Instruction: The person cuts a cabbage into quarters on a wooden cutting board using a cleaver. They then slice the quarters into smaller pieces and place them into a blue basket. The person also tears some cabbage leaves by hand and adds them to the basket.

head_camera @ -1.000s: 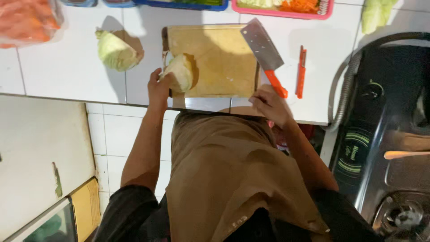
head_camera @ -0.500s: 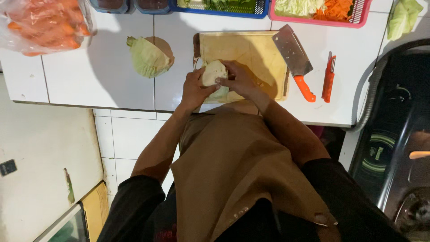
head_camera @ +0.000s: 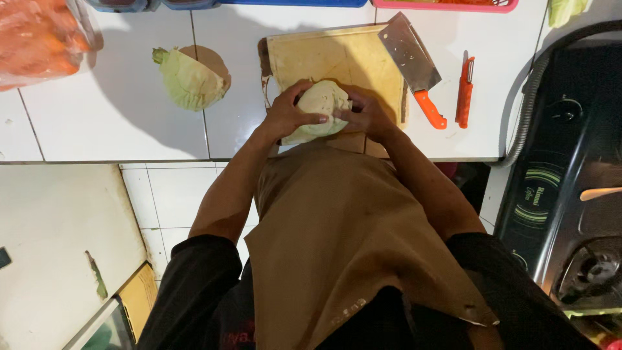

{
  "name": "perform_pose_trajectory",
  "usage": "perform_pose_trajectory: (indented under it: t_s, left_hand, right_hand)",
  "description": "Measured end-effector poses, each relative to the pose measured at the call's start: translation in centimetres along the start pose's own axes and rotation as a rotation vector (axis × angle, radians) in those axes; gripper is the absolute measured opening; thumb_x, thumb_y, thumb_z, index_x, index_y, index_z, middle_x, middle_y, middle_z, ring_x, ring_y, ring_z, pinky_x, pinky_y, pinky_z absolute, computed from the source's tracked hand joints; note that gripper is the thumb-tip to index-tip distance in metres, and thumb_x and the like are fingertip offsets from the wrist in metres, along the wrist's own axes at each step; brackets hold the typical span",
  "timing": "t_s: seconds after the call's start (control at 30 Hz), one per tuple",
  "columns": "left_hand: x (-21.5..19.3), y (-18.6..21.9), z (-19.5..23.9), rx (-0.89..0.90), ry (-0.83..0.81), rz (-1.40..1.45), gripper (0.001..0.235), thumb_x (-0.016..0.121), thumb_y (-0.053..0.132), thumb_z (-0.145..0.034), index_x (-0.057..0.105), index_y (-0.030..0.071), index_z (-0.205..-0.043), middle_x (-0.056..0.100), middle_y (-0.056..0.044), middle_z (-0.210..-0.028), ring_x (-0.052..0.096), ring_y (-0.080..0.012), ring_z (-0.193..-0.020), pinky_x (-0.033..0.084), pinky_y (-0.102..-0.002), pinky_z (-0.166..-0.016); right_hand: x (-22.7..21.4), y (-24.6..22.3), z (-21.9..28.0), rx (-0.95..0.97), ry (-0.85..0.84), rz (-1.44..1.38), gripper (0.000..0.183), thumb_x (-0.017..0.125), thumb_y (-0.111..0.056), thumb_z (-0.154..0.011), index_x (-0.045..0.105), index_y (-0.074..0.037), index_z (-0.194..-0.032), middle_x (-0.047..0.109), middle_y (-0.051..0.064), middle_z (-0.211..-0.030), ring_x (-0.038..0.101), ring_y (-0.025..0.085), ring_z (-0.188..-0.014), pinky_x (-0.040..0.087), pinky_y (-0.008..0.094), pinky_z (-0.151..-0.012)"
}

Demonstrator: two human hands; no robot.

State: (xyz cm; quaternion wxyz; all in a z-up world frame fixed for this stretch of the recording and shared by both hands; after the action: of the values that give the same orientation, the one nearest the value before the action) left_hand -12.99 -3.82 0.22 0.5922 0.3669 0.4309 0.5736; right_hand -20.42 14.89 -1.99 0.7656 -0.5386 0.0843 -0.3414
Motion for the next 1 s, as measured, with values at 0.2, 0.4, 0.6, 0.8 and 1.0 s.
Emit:
perform_pose_trajectory:
  t_s: [0.2, 0.4, 0.6, 0.8, 1.0]
  left_hand:
    - [1.2, 2.8, 0.5, 0.252, 0.058, -0.497, 0.096, 0.088, 0.037, -0.084, 0.039, 0.003, -0.160, 0.045, -0.023, -0.149, 0.044, -0.0381, -0.140, 0.041, -0.043, -0.114]
    - [5.0, 2.6, 0.1, 0.478, 0.067, -0.886, 0.087, 0.088, 0.038, -0.081, 0.045, 0.007, -0.150, 0.046, -0.019, -0.151, 0.041, -0.0392, -0.142, 0.037, -0.053, -0.111]
    - [2.6, 0.8, 0.7, 0.452, 0.079, -0.377, 0.061, 0.080, 0.017, -0.086, 0.051, 0.004, -0.139, 0.047, -0.017, -0.152, 0.046, -0.0357, -0.145, 0.044, -0.048, -0.121]
    - [1.7, 4.4, 4.4, 0.490, 0.043, -0.577, 0.068, 0.088, 0.015, -0.071, 0.055, 0.002, -0.129, 0.030, -0.028, -0.158, 0.034, -0.0493, -0.143, 0.039, -0.050, -0.112]
    - [-1.2, 3.2, 5.7, 0.338, -0.039, -0.663, 0.075, 0.095, 0.024, -0.076, 0.054, 0.010, -0.137, 0.040, -0.019, -0.150, 0.056, -0.0380, -0.119, 0.054, -0.045, -0.100]
  right_hand:
    - [-1.2, 0.9, -1.2, -0.011, 0.176, 0.487, 0.044, 0.072, -0.014, -0.088, 0.067, -0.001, -0.130, 0.073, 0.010, -0.105, 0.070, 0.016, -0.094, 0.058, 0.033, -0.084]
    - [0.0, -0.5, -0.8, -0.245, 0.194, 0.596, 0.039, 0.072, -0.013, -0.084, 0.066, -0.001, -0.121, 0.073, 0.015, -0.099, 0.072, 0.020, -0.086, 0.058, 0.035, -0.078]
    - [-0.2, -1.2, -1.1, -0.146, 0.208, 0.608, 0.036, 0.070, -0.015, -0.085, 0.070, -0.004, -0.119, 0.073, 0.014, -0.094, 0.072, 0.023, -0.082, 0.056, 0.037, -0.075]
    - [1.0, -3.0, -0.7, -0.170, 0.214, 0.648, 0.047, 0.070, -0.016, -0.083, 0.068, -0.008, -0.130, 0.074, 0.014, -0.102, 0.073, 0.024, -0.088, 0.056, 0.035, -0.080]
    - [1.9, -3.3, -1.1, -0.239, 0.134, 0.704, 0.047, 0.070, -0.016, -0.083, 0.067, -0.007, -0.130, 0.074, 0.015, -0.104, 0.072, 0.026, -0.091, 0.055, 0.036, -0.083]
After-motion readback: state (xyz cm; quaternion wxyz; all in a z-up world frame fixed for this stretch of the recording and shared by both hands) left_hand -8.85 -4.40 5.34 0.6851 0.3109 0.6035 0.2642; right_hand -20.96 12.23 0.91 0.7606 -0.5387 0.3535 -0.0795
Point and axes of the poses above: each hand's wrist, its own z-axis away from the middle knuckle, its own x-axis out of the palm, y = z × x, the point moved 7 cm from there along -z, towards the middle knuckle
